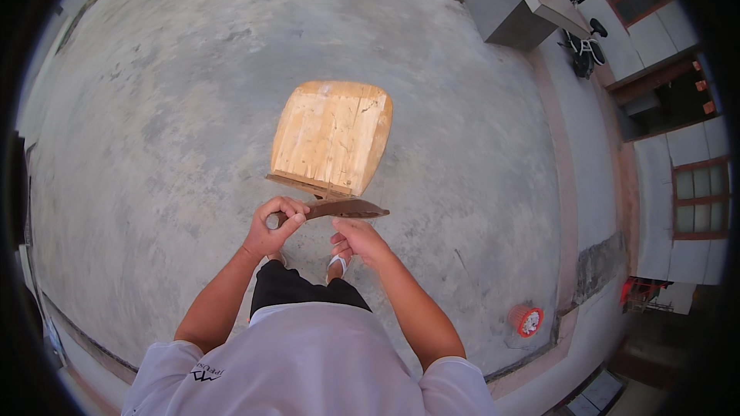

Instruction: The person disassembles a wooden chair by hand, separating the seat from the frame and then breaking the frame into individual pieces. The person carries the broken frame parts into a room and places them on the floor, then returns to retrieve the seat and carries it into the same room.

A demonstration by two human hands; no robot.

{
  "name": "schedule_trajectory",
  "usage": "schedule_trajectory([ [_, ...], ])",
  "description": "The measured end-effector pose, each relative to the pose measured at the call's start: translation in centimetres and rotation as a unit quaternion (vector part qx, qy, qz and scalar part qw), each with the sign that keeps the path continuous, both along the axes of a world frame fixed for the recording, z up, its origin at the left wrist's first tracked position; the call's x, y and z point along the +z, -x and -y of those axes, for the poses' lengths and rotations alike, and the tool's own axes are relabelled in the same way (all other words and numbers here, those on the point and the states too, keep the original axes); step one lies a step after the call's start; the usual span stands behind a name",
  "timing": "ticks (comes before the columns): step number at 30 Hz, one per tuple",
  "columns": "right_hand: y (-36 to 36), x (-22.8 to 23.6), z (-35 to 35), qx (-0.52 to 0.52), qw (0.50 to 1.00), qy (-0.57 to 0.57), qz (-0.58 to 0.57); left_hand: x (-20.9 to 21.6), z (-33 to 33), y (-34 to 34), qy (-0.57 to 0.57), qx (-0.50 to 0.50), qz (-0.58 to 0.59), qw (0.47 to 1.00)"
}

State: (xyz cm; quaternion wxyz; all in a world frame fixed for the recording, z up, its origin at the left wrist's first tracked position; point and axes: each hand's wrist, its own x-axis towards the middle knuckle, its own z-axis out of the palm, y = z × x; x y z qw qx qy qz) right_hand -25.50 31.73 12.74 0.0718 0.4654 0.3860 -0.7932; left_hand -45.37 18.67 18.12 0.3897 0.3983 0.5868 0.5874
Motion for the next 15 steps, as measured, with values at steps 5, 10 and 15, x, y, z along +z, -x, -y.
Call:
schedule_trajectory([
  [5,-3.2,-4.7,-5.1,-0.027,0.97,-0.196,0.14,1.3,4.2,0.7,0.006,0.034,-0.003,0.999],
  [10,3.1,-6.9,-16.0,0.06,0.796,-0.551,0.243,3.5,7.7,3.4,0.061,-0.017,0.031,0.998],
  [15,14.4,-7.9,-27.5,0.142,0.72,-0.63,0.253,5.0,8.3,6.5,0.144,-0.005,0.036,0.989],
])
